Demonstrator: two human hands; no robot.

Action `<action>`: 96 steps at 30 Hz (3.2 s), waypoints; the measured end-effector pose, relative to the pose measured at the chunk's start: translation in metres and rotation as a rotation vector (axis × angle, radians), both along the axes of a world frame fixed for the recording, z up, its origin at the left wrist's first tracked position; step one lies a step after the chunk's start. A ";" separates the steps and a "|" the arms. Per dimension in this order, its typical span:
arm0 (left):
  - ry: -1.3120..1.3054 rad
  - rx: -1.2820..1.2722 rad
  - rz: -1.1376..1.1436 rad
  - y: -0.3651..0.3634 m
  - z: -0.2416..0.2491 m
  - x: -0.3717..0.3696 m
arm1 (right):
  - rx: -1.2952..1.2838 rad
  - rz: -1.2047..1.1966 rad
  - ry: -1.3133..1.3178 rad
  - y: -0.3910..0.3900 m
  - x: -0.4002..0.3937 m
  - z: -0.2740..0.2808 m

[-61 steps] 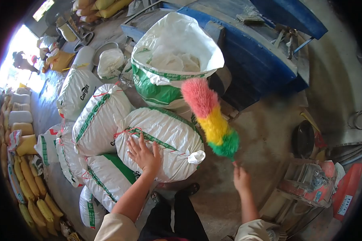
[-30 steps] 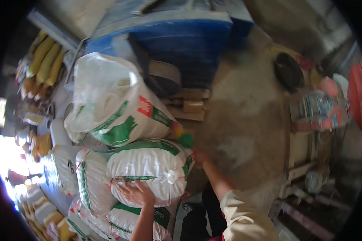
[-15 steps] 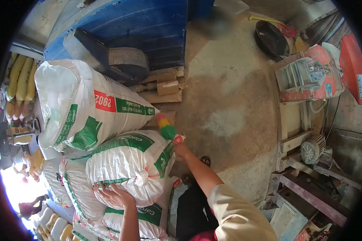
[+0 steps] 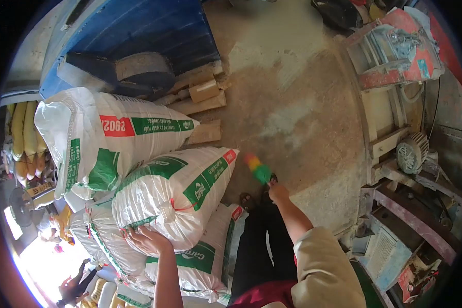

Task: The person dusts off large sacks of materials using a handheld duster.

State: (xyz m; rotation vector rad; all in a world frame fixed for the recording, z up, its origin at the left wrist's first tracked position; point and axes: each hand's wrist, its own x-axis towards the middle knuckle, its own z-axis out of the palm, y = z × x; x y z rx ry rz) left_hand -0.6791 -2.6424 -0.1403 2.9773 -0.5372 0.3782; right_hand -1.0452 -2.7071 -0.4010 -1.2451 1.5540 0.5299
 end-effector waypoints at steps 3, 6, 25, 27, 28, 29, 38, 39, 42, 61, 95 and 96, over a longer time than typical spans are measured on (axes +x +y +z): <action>-0.027 -0.031 -0.027 0.000 0.000 0.000 | -0.159 -0.048 -0.135 -0.020 0.036 0.045; -0.026 -0.081 -0.045 0.002 -0.001 0.001 | -0.158 -0.015 -0.402 0.004 0.062 0.073; 0.080 -0.069 0.140 -0.007 0.008 -0.010 | -0.205 0.037 -0.210 0.008 0.058 0.114; 0.052 -0.069 0.148 -0.007 0.008 -0.012 | -0.154 0.016 0.037 0.004 0.040 0.101; 0.031 -0.049 0.143 -0.008 0.007 -0.011 | -0.177 0.035 0.025 0.003 0.035 0.092; 0.067 -0.050 0.197 -0.007 0.004 -0.011 | -0.299 -0.009 -0.036 0.002 0.030 0.082; 0.138 -0.098 0.226 -0.015 0.022 -0.016 | -0.411 -0.203 -0.555 -0.109 0.111 0.134; 0.146 -0.115 0.210 -0.014 0.022 -0.017 | -0.420 -0.199 -0.618 -0.121 0.130 0.151; 0.156 -0.103 0.186 -0.015 0.027 -0.016 | -0.418 -0.266 -0.778 -0.144 0.189 0.198; 0.177 -0.129 0.192 -0.012 0.024 -0.016 | -0.327 -0.139 -0.517 -0.094 0.183 0.162; 0.621 -0.308 0.872 0.419 0.092 -0.372 | -0.291 1.313 -0.166 0.023 -0.165 0.343; 0.618 -0.321 0.903 0.441 0.088 -0.384 | -0.258 1.459 -0.143 0.042 -0.151 0.356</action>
